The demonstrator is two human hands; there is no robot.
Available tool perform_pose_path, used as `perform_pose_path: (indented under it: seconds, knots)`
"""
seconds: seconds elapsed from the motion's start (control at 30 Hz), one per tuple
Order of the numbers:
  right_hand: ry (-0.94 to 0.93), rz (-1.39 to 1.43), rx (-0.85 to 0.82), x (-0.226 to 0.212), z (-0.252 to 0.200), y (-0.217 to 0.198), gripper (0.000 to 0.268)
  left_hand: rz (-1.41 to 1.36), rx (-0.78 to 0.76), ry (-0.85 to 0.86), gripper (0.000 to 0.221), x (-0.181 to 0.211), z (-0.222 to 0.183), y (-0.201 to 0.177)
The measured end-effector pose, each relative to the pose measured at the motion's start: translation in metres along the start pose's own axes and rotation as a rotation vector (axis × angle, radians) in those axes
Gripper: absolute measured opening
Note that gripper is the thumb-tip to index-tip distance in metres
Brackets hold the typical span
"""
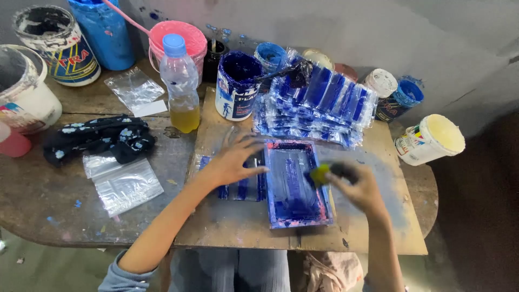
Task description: Manual screen printing of blue ink onto small clear plastic bags using a sponge and a small frame.
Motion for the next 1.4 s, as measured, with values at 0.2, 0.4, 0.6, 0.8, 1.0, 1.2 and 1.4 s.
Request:
perform_pose_path:
  seconds: [0.2, 0.4, 0.6, 0.8, 1.0, 1.2, 1.4]
  knots:
    - [0.190, 0.075, 0.189, 0.083, 0.036, -0.011, 0.037, -0.318, -0.154, -0.333, 0.052, -0.016, -0.026, -0.073]
    - [0.180, -0.087, 0.224, 0.105, 0.024, -0.001, 0.037, -0.275, -0.054, -0.426, 0.041, -0.079, -0.029, -0.082]
    - [0.210, -0.265, 0.149, 0.092, 0.018, 0.008, 0.032, -0.311, -0.159, -0.560, 0.050, -0.113, -0.028, -0.060]
    - [0.240, -0.256, 0.090, 0.109, 0.017, 0.009, 0.039, -0.310, -0.179, -0.529, 0.055, -0.153, -0.020, -0.022]
    - [0.295, -0.275, -0.102, 0.109, 0.020, 0.017, 0.056, -0.331, -0.194, -0.470, 0.054, -0.138, -0.018, -0.025]
    - [0.347, -0.265, -0.196, 0.108, 0.013, 0.020, 0.062, -0.279, -0.186, -0.434, 0.055, -0.117, -0.020, -0.037]
    - [0.400, -0.235, -0.236, 0.138, 0.004, 0.020, 0.063, -0.296, -0.251, -0.441, 0.050, -0.131, -0.018, -0.018]
Point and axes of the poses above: each hand's wrist, its own z-axis towards the middle knuckle, its own y-axis out of the palm, x = y × z, the point moved 10 cm from there along z, towards the middle knuckle, and after that the axes turned 8 degrees about -y, right-handed, at the moved point
